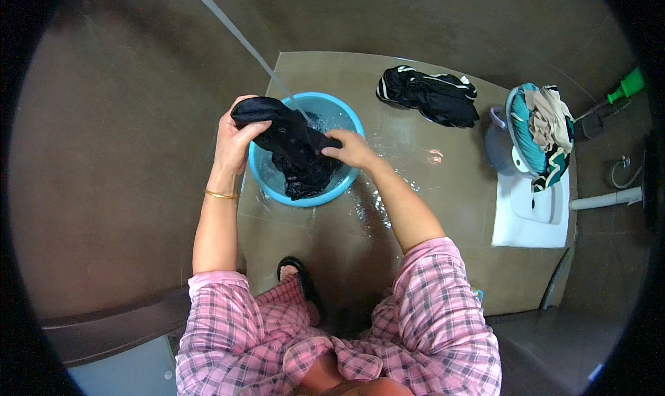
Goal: The person sits on the floor and hand-washes dark-colored clothes in a blue basin filled with water. They repeatedly submerge, scrub, and wring out the garments, then rinse them under a running tap before wringing them out again.
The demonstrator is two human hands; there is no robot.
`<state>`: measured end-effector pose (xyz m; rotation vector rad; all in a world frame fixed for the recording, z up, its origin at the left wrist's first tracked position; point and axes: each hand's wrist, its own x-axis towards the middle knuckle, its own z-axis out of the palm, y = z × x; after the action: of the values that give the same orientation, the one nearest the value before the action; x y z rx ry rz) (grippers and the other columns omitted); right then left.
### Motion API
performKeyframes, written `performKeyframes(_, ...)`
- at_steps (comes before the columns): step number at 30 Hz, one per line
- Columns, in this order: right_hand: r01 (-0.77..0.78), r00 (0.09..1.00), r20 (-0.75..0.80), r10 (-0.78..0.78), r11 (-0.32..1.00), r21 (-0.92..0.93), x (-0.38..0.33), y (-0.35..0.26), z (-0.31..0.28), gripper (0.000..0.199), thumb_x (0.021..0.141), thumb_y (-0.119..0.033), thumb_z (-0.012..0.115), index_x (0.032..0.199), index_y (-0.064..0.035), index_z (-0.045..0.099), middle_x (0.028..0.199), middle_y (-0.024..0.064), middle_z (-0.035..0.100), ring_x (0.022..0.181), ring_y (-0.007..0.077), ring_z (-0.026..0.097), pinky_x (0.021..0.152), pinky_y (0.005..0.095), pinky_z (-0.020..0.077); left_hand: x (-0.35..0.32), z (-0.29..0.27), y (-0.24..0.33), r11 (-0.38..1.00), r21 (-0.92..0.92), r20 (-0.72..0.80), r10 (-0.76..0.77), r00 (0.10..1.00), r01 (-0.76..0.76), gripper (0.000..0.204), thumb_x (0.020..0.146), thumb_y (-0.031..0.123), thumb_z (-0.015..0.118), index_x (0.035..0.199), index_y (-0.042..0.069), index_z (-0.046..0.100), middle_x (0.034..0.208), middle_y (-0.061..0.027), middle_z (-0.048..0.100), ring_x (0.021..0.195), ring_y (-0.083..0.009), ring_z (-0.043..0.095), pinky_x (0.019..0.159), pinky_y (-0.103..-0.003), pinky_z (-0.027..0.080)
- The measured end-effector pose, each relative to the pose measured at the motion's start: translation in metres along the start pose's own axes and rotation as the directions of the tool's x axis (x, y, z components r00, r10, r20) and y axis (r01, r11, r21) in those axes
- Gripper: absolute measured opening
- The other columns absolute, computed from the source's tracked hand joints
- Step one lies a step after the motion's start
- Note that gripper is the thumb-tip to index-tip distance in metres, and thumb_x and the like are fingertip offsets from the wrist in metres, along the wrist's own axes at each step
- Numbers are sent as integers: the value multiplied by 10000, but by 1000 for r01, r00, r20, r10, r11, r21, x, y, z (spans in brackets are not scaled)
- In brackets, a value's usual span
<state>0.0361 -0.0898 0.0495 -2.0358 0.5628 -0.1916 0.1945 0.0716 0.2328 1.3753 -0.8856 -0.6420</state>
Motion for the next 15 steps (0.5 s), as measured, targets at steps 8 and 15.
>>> performKeyframes(8,-177,957,87,275,323,930,-23,-30,-62,385,862,-405,602,1116,-117,584,1052,18,620,955,149,566,834,300,440,12,-60,-74,984,169,-250,-8,968,52,400,735,-35,592,1123,57,564,999,-35,596,892,-125,559,811,-252,456)
performKeyframes(15,-362,914,39,405,852,-378,-21,-44,-3,518,700,-307,753,1116,-31,614,1085,140,645,997,324,611,931,357,450,-19,-109,-189,684,660,11,-423,906,311,762,595,209,810,1268,27,500,1236,-144,563,1131,-271,543,975,-356,406)
